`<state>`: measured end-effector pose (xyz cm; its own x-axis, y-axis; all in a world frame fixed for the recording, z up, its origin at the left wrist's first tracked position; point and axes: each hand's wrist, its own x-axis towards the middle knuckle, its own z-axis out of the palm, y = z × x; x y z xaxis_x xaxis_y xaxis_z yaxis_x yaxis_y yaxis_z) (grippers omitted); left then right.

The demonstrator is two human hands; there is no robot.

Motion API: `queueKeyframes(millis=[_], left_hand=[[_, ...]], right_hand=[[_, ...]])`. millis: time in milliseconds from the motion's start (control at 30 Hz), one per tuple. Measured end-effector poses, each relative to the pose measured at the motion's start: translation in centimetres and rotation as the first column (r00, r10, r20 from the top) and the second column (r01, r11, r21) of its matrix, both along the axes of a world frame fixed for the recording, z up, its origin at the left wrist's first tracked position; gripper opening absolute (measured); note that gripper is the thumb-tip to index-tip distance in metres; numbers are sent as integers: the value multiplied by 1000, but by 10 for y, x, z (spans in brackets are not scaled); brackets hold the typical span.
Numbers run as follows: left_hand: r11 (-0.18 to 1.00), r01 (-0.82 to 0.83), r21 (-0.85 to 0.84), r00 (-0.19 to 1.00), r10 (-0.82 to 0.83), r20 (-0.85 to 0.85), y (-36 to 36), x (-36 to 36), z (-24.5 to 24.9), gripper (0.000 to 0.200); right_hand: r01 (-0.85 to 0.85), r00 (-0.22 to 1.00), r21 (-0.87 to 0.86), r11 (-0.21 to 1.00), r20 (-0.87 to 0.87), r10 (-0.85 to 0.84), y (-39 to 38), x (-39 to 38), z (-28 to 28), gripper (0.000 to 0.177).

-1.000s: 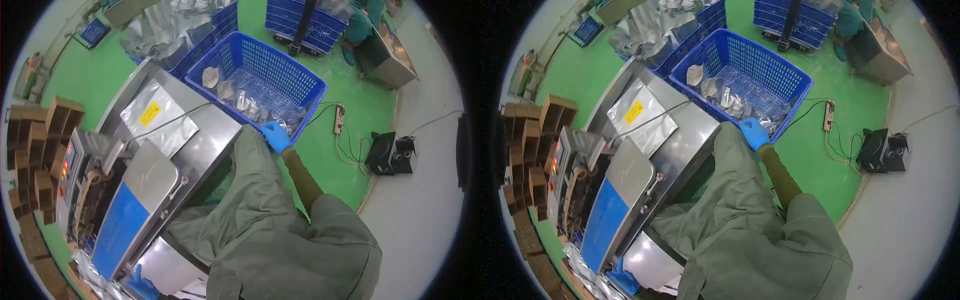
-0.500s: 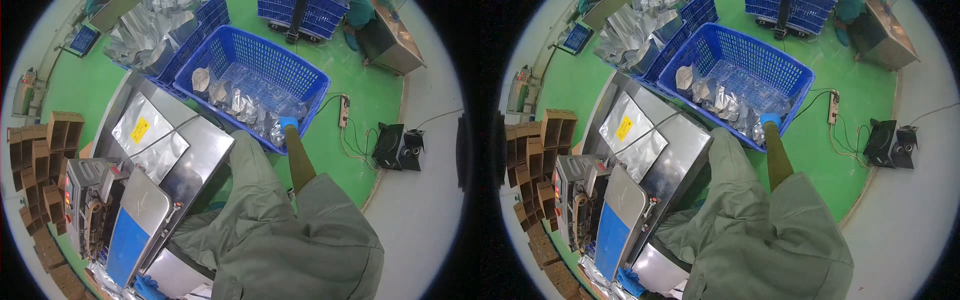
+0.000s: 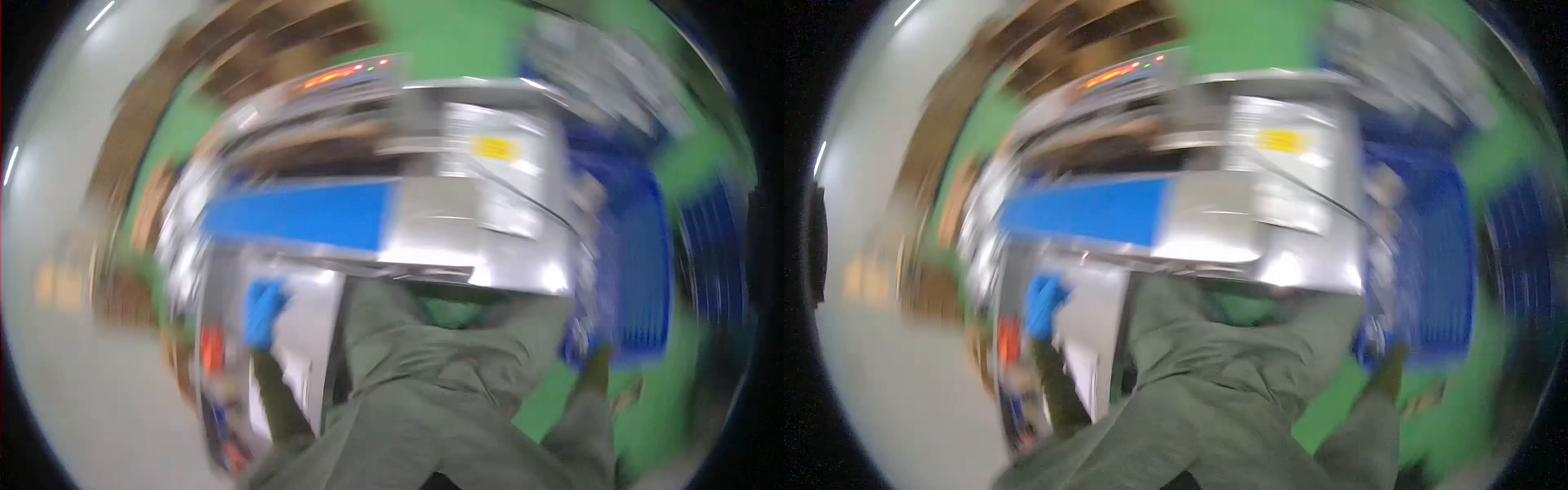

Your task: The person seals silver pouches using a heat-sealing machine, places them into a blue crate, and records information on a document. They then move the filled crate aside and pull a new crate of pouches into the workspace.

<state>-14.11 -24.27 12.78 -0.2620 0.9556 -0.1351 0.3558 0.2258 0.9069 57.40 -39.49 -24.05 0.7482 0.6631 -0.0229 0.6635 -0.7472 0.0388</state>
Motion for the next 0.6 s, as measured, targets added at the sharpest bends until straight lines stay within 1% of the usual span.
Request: queueKeyframes(millis=[33, 67, 100, 133, 167, 200, 233, 267, 367, 433, 467, 533, 600], left_hand=[[995, 89, 45, 995, -91, 38, -7, -20, -15, 20], [1000, 19, 4, 993, -20, 120, -11, -6, -2, 23], [1000, -4, -18, 1000, 4, 6, -18, -20, -17, 24], [998, -4, -56, 992, -3, -124, -26, -11, 3, 27], [992, -116, -53, 989, 111, -94, -39, -3, 11, 31], [983, -161, -82, 987, 159, -39, -51, -5, 8, 32], [981, -169, -97, 985, 172, 18, -58, -10, 3, 33], [972, -205, -111, 977, 211, 40, -68, -12, -3, 33], [967, -218, -128, 967, 232, 106, -78, -16, -25, 33], [981, -122, -149, 979, 144, 146, -73, -8, -18, 44], [988, -72, -135, 982, 94, 161, -69, -3, -5, 39], [996, 81, -42, 977, -71, 202, -51, 7, 1, 39], [978, 202, 59, 900, -209, 382, -30, 23, 8, 38]], right_hand=[[-88, 995, 36, 995, 41, 87, 26, 9, 8, 49], [-140, 986, 60, 988, 95, 134, 33, 20, 17, 49], [-191, 975, 97, 977, 137, 177, 50, 26, 27, 49], [-232, 963, 125, 965, 170, 209, 71, 31, 43, 49], [-264, 953, 144, 954, 193, 235, 85, 34, 53, 49], [-294, 942, 154, 943, 214, 258, 94, 39, 64, 48], [-302, 937, 166, 939, 232, 261, 97, 42, 80, 48], [-322, 929, 174, 931, 248, 275, 99, 45, 95, 48], [-367, 907, 201, 908, 293, 302, 99, 46, 131, 48], [-419, 885, 228, 879, 321, 338, 105, 45, 161, 48], [-451, 869, 238, 861, 339, 361, 108, 47, 178, 48], [-533, 819, 252, 808, 393, 418, 118, 44, 218, 48], [-624, 752, 259, 737, 454, 477, 137, 36, 270, 47]])
